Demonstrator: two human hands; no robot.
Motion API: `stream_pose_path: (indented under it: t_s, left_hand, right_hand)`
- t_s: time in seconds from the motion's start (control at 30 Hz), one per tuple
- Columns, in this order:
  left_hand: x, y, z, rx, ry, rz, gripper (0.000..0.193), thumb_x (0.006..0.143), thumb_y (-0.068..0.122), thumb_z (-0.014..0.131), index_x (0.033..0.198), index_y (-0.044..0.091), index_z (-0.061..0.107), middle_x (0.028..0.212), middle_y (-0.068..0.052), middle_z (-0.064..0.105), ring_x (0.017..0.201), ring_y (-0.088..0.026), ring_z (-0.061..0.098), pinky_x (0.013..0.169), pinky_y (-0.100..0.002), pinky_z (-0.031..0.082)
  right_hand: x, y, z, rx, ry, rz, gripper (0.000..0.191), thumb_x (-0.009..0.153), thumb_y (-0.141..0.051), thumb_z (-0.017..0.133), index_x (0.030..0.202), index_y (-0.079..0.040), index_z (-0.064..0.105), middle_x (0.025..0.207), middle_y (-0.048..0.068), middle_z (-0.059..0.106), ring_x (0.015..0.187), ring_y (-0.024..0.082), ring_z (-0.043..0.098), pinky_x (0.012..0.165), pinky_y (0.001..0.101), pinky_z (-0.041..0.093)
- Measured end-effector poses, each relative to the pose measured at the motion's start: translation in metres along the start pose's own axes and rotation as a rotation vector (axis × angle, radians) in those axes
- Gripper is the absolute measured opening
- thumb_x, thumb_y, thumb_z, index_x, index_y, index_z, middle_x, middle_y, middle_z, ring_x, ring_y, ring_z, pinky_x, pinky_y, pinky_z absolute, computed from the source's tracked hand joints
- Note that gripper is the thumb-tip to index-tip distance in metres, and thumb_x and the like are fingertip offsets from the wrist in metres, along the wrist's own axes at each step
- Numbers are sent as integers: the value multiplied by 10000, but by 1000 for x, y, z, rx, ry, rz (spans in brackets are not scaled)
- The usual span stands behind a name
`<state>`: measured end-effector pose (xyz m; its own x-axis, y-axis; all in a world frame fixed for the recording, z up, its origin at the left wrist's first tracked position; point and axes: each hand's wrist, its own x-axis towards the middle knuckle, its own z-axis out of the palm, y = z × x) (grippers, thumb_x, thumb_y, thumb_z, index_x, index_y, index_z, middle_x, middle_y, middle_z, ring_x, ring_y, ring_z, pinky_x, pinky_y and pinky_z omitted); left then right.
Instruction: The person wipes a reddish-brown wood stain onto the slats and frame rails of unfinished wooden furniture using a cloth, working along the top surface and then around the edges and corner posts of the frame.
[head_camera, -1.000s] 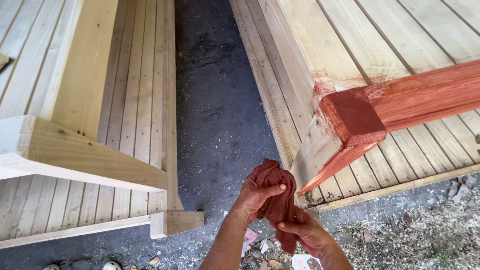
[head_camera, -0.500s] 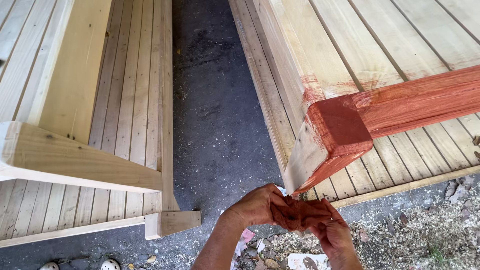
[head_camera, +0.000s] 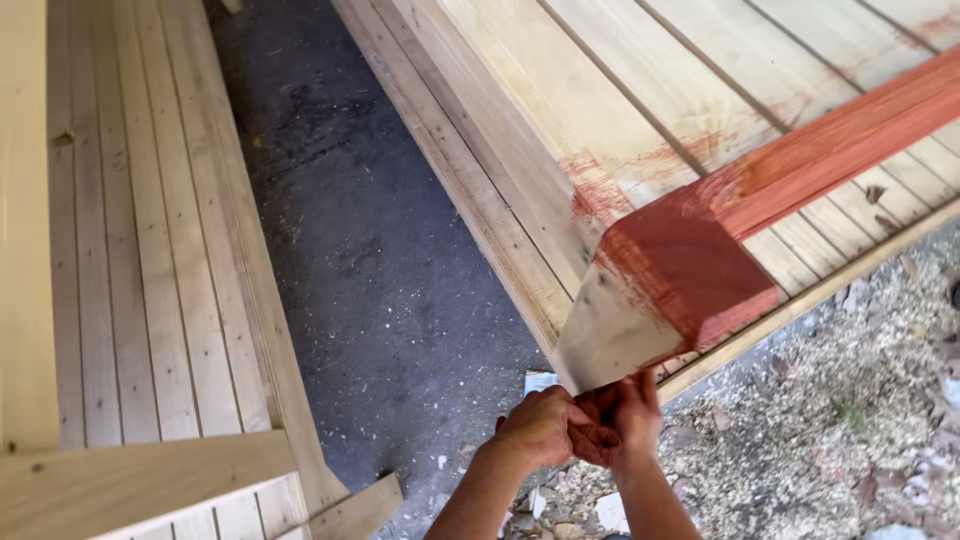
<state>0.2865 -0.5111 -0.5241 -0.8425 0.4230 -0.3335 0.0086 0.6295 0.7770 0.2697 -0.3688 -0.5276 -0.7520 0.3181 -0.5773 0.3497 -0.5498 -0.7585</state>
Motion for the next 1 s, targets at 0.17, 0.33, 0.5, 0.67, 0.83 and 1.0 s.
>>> stream_pose_path:
  t_s: [0.17, 0.33, 0.5, 0.67, 0.83, 1.0]
  left_hand:
    - [-2, -33, -10, 92, -59, -148, 413, 715, 21, 760, 1056, 246, 822, 1065, -102, 769, 993, -278, 733, 896, -358, 575]
    - [-4, -52, -3, -470, 54, -324, 271, 835, 125, 796, 1043, -10, 686, 1075, -143, 749, 994, -225, 708, 888, -347, 586]
    - [0, -49, -8, -774, -9, -344, 243, 818, 109, 699, 1032, 10, 638, 1075, -98, 714, 965, -195, 713, 903, -313, 606]
    - [-3, -32, -24, -85, 4, -41, 323, 809, 159, 804, 1108, 88, 706, 1118, -131, 650, 1035, -281, 664, 907, -375, 556]
    - [-5, -24, -27, -544, -29, -205, 281, 813, 102, 730, 1085, 66, 672, 1148, -169, 643, 1076, -344, 661, 921, -451, 565]
    - [2, -33, -15, -1799, -37, -557, 264, 866, -75, 491, 1121, -19, 527, 1151, -270, 668, 1077, -423, 691, 939, -608, 586]
  right_hand:
    - [15, 35, 27, -753, 233, -423, 360, 843, -146, 616, 1194, -125, 692, 1154, 157, 723, 1024, 370, 679, 878, 464, 553]
    - [23, 33, 27, -1613, 226, -482, 339, 771, -317, 746, 1060, -143, 768, 1080, 150, 749, 1050, 385, 695, 939, 473, 569]
    - [8, 14, 16, -1338, 482, -595, 526, 733, -286, 749, 1188, -25, 703, 1097, 269, 681, 833, 444, 692, 737, 510, 566]
    - [25, 9, 12, -1599, 302, -239, 346, 874, -355, 714, 1124, -123, 774, 1110, 182, 772, 1053, 359, 732, 924, 439, 594]
    - [31, 12, 16, -1740, 150, -197, 333, 846, -314, 724, 1129, -143, 760, 1150, 164, 736, 1070, 340, 719, 906, 429, 597]
    - [16, 16, 19, -1676, 216, -111, 325, 835, -358, 771, 1067, -131, 796, 1123, 182, 747, 1089, 337, 720, 950, 409, 586]
